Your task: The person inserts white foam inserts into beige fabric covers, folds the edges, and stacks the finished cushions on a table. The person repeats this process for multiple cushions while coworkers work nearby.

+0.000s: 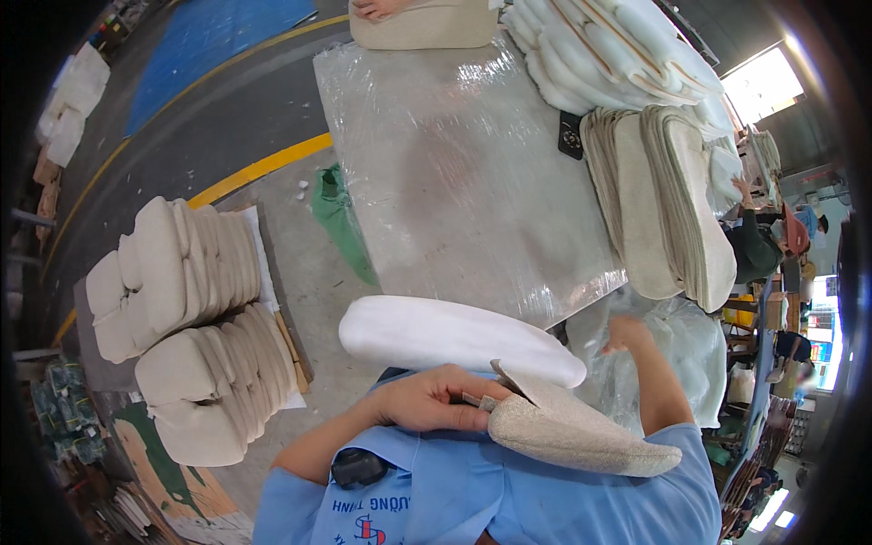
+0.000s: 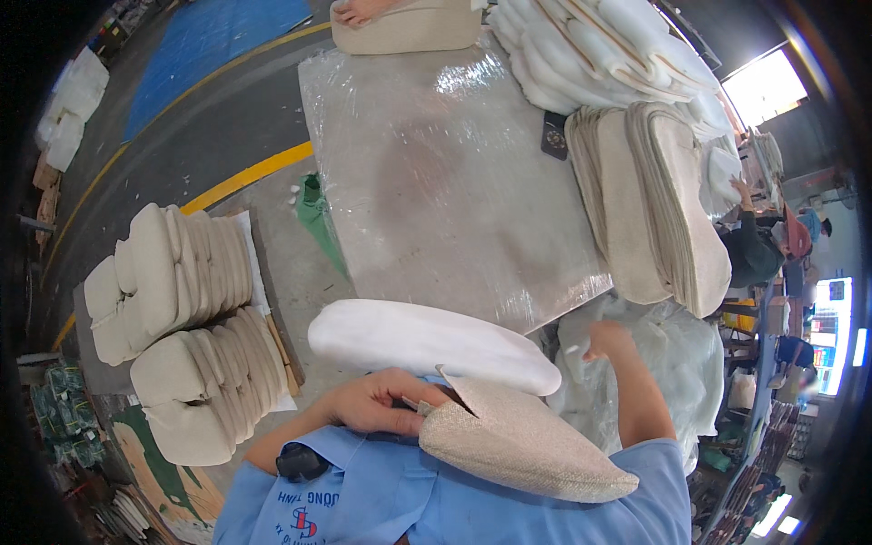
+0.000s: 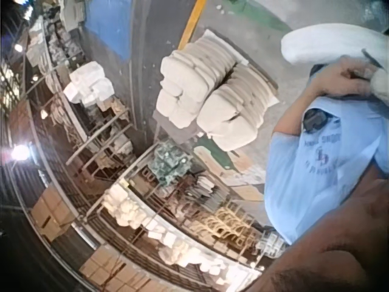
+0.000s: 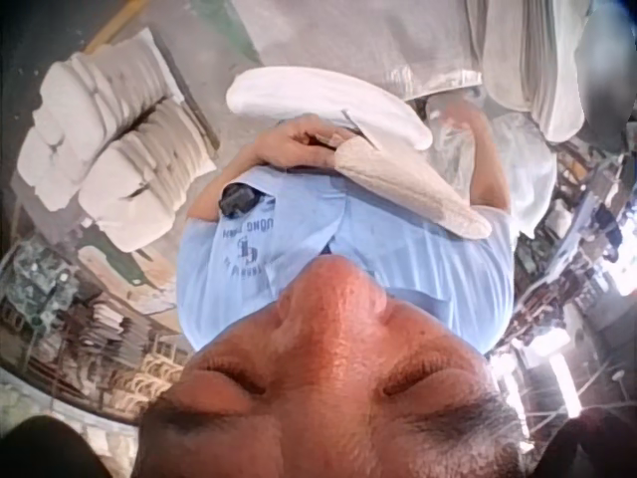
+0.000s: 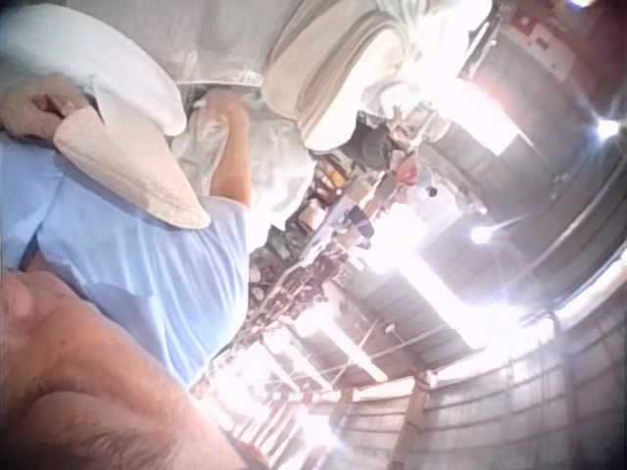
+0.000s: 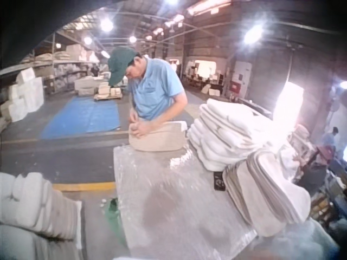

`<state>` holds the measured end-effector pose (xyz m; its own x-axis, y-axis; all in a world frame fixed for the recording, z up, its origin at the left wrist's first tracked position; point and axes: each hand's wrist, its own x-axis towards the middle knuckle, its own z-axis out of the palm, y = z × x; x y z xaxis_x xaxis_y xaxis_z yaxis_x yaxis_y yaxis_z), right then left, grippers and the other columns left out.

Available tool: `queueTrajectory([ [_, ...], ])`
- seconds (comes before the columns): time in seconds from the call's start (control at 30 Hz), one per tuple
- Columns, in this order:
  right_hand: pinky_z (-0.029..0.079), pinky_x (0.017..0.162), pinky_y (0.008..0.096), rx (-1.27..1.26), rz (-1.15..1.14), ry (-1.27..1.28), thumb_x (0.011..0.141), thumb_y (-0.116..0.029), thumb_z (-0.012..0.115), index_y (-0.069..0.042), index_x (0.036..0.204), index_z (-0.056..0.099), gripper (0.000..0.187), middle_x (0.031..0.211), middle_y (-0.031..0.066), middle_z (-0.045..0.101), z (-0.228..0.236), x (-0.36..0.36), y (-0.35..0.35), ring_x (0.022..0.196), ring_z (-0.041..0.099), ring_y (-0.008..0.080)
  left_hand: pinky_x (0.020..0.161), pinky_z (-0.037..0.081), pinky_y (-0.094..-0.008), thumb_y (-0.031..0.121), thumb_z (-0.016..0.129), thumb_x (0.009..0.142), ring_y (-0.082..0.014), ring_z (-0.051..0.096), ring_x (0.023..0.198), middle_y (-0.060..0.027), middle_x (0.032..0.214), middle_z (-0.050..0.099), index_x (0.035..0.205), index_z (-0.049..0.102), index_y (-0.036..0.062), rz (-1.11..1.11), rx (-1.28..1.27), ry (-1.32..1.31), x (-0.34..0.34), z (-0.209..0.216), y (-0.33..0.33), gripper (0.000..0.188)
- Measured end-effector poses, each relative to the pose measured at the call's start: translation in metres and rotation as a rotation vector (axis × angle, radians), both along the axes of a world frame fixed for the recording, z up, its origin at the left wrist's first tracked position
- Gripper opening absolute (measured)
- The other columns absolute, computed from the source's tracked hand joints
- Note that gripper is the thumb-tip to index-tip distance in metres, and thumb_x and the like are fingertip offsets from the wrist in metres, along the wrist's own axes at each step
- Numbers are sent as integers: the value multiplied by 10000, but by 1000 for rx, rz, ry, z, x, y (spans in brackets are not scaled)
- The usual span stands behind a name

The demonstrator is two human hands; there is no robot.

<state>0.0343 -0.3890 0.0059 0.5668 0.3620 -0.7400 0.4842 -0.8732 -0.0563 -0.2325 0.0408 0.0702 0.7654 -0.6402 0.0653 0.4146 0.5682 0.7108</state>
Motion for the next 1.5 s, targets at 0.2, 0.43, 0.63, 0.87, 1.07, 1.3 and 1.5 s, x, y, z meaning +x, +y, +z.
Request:
queueTrajectory([
  [0.2, 544, 1003, 369, 907, -440, 448, 1103, -380, 617, 0, 1208, 748, 416, 1103, 89, 768, 49, -35, 143, 1068, 696, 186, 1068, 497, -301, 149, 663, 1084, -130, 664, 1172, -65, 1265, 730, 1336, 689, -11, 157, -107, 236, 8, 3, -15, 300],
  [0.43, 517, 943, 315, 899, -511, 1117, 1068, -681, 525, -18, 1336, 645, 726, 1019, 47, 697, 133, -120, 224, 1063, 633, 141, 1032, 523, -323, 160, 616, 1114, -146, 670, 1149, -76, 1233, 724, 1318, 676, -25, 557, 53, 229, -9, 14, -9, 283],
  [0.63, 551, 949, 272, 789, -534, 965, 1058, -377, 718, -35, 1523, 488, 621, 1107, 57, 728, 130, -135, 257, 1099, 699, 140, 1007, 534, -314, 156, 592, 1126, -131, 662, 1121, -60, 1212, 720, 1314, 675, -24, 760, 189, 235, -29, 18, -1, 274],
  [0.87, 568, 883, 256, 636, -383, 732, 1052, -296, 725, -17, 1264, 694, 352, 1047, 51, 749, 174, -124, 286, 972, 711, 123, 985, 514, -280, 157, 583, 1125, -90, 641, 1088, -27, 1143, 727, 1280, 692, -11, 898, -32, 346, -62, -1, 7, 254],
  [1.07, 564, 858, 261, 650, -343, 831, 1042, -276, 741, -24, 1205, 719, 301, 990, 41, 742, 135, -148, 319, 936, 702, 115, 912, 493, -247, 176, 570, 1128, -60, 609, 1008, -2, 1067, 719, 1174, 717, 11, 1001, 199, 398, -62, -8, 1, 226],
  [1.3, 559, 829, 267, 602, -342, 663, 1030, -253, 759, -33, 1135, 747, 244, 922, 30, 734, 168, -161, 335, 895, 692, 104, 749, 507, -263, 218, 615, 1110, -59, 596, 829, 15, 876, 696, 1085, 718, -4, 1251, 368, 425, -61, -32, -14, 246],
  [1.5, 531, 771, 273, 330, 20, 820, 1034, -297, 756, -43, 955, 768, 266, 877, 13, 718, 143, -116, 367, 863, 660, 99, 854, 524, -269, 285, 676, 1093, -76, 636, 957, -9, 1059, 732, 1187, 723, 46, 1163, 106, 471, -65, -39, -12, 261],
])
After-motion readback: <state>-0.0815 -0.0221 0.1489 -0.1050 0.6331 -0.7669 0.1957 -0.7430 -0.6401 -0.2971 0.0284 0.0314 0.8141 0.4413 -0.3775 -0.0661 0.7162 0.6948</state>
